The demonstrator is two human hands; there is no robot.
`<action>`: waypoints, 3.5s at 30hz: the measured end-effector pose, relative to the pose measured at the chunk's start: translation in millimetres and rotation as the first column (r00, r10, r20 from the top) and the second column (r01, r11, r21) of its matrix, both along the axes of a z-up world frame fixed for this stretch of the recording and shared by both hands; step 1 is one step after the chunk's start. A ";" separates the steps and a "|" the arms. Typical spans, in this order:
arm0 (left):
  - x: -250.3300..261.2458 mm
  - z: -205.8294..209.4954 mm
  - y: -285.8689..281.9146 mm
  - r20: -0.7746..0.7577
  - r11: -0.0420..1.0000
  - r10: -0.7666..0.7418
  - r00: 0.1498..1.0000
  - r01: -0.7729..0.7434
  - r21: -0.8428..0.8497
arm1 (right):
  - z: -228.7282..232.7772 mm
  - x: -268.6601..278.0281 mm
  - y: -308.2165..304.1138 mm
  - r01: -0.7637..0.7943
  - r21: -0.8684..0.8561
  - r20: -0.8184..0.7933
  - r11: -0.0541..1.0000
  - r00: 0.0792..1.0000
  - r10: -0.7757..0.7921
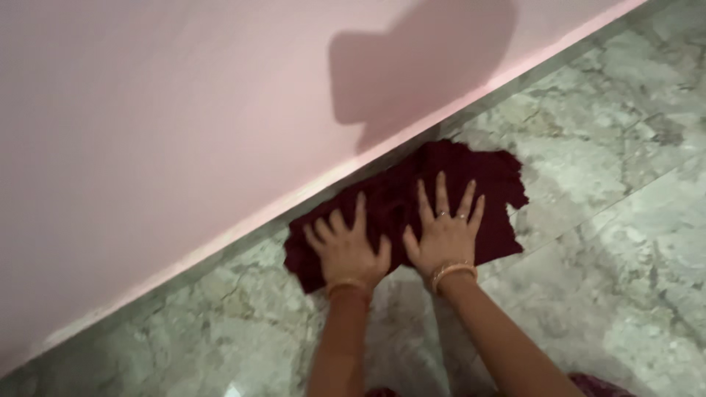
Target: The person wipes a marble floor with a maroon cloth. They then dip the cloth into a white bucket of water, wring it out, and resume wiping the floor surface.
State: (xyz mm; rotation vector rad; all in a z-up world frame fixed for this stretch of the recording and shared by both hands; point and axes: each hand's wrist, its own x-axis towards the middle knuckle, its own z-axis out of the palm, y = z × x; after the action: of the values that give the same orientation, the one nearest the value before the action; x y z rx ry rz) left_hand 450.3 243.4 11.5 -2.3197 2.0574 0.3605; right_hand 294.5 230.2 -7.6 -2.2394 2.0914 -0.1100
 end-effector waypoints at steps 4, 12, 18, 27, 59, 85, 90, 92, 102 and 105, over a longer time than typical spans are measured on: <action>8.8 -9.5 3.5 -0.082 0.991 -0.035 0.996 0.024 -0.135 | -19.7 12.2 18.9 -0.012 -0.088 -0.026 0.996 1.000 0.010; 66.5 -8.4 47.6 -0.147 0.966 -0.220 0.964 0.195 -0.169 | -12.5 33.9 85.9 -0.099 0.020 -0.073 0.995 0.992 0.100; 112.6 8.2 134.5 -0.106 0.999 0.000 0.994 -0.004 -0.039 | 4.7 90.8 138.3 -0.259 0.197 -0.153 0.946 0.945 0.291; 133.0 19.3 199.7 -0.093 0.969 0.184 0.979 -0.164 0.187 | 18.6 130.4 150.1 -0.562 0.066 0.050 0.824 0.827 0.560; 182.8 18.9 347.7 -0.140 0.798 0.600 0.788 -0.601 0.040 | 20.1 218.5 210.3 -0.903 0.141 -0.002 0.406 0.410 0.912; 283.8 27.1 216.5 -0.260 0.755 0.653 0.711 -0.634 0.164 | 14.1 318.5 72.1 -0.917 0.308 -0.081 0.253 0.240 0.967; 283.2 17.6 217.9 -0.274 0.751 0.655 0.704 -0.648 0.130 | 9.8 320.1 73.1 -0.843 0.472 -0.106 0.258 0.237 0.966; 281.4 12.2 219.2 -0.290 0.749 0.655 0.697 -0.650 0.129 | 5.0 319.7 69.8 -0.839 0.466 -0.155 0.280 0.234 0.960; 275.1 -26.1 221.7 -0.238 0.725 0.643 0.728 -0.679 -0.116 | -23.6 312.9 50.6 -0.927 0.360 -0.014 0.107 0.109 0.994; 281.2 -17.2 219.6 -0.282 0.733 0.645 0.710 -0.679 -0.032 | -34.3 324.1 44.4 -0.953 0.301 -0.041 0.045 0.035 0.999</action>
State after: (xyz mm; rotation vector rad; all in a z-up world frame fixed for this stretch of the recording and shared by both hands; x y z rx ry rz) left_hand 731.4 463.0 -5.7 -3.1989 1.2327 0.5643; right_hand 618.6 274.6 -41.8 -3.0272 -0.0168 0.4699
